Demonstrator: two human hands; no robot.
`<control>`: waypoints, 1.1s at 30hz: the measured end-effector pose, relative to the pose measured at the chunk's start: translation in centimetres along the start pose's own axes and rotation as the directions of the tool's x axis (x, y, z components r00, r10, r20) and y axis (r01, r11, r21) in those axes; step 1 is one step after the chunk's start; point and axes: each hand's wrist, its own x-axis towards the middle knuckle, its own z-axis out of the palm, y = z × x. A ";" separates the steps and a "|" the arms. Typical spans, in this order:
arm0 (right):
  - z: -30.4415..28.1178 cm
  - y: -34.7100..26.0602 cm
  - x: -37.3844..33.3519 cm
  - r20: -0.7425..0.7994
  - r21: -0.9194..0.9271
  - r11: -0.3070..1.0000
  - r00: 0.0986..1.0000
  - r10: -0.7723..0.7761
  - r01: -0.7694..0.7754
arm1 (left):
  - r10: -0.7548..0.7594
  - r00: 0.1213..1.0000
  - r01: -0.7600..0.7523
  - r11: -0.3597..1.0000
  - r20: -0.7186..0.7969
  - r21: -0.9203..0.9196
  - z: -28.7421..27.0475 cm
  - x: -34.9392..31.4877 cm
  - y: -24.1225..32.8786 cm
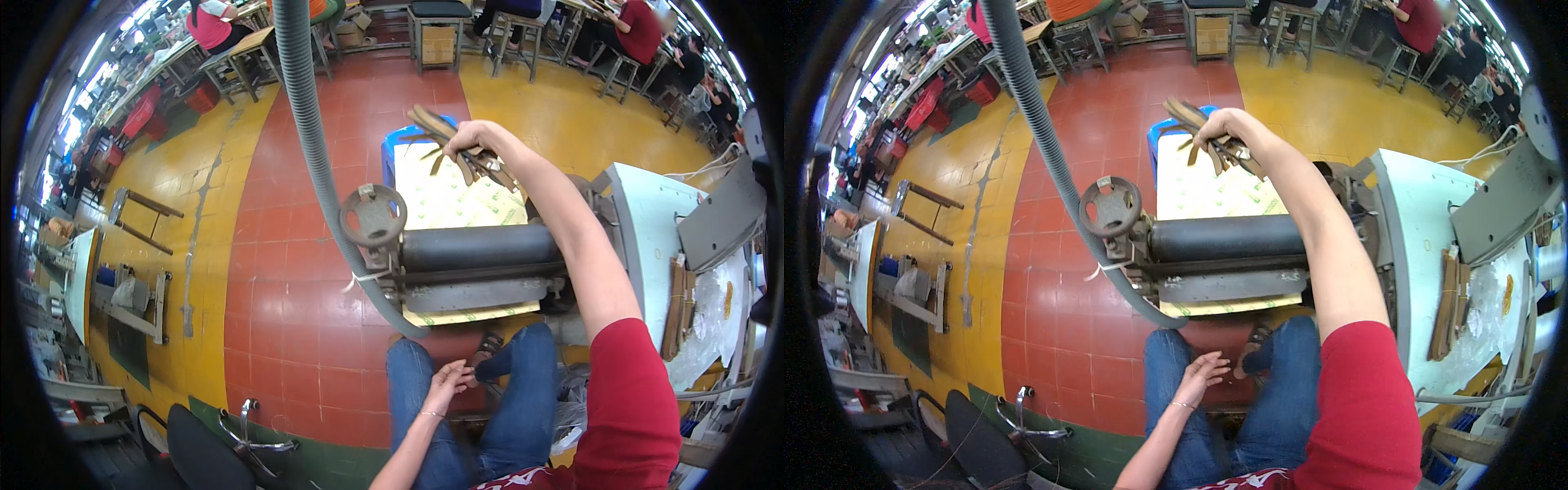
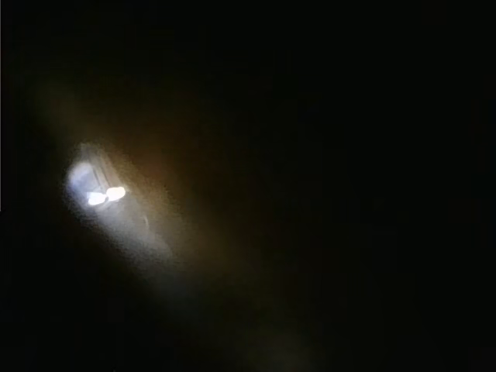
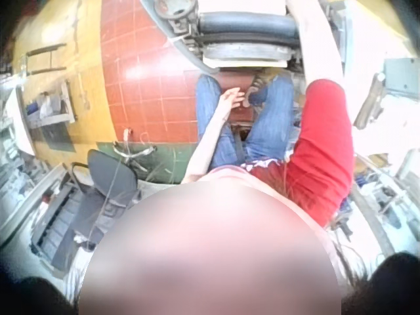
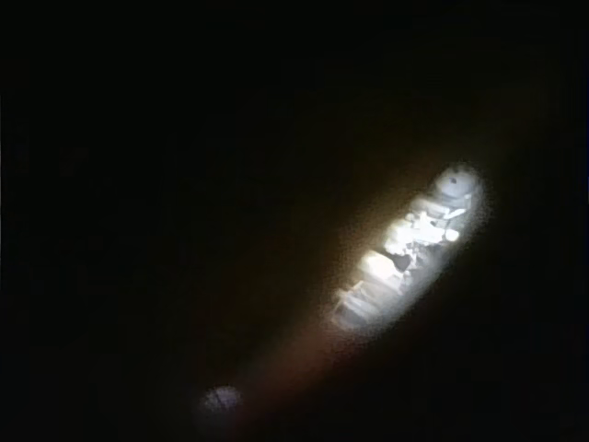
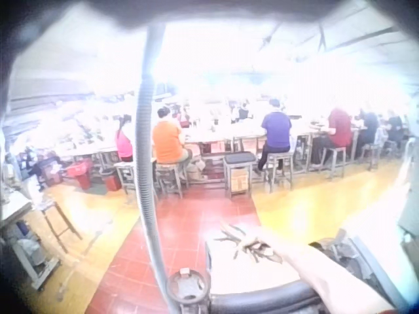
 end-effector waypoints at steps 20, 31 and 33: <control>31.0 18.7 -45.3 0.248 -0.146 0.973 0.959 -0.140 0.180 | 0.163 0.978 -0.139 0.973 0.127 -0.184 4.8 -16.1 -6.7; 33.9 19.0 -45.8 0.042 -0.427 0.896 0.993 -0.111 0.118 | 0.222 0.970 -0.196 0.956 0.102 -0.220 1.5 -15.2 -5.6; 33.9 19.8 -45.7 -0.004 -0.394 0.902 0.981 -0.195 0.178 | 0.378 0.918 -0.393 0.909 0.118 0.139 1.4 -15.1 -5.3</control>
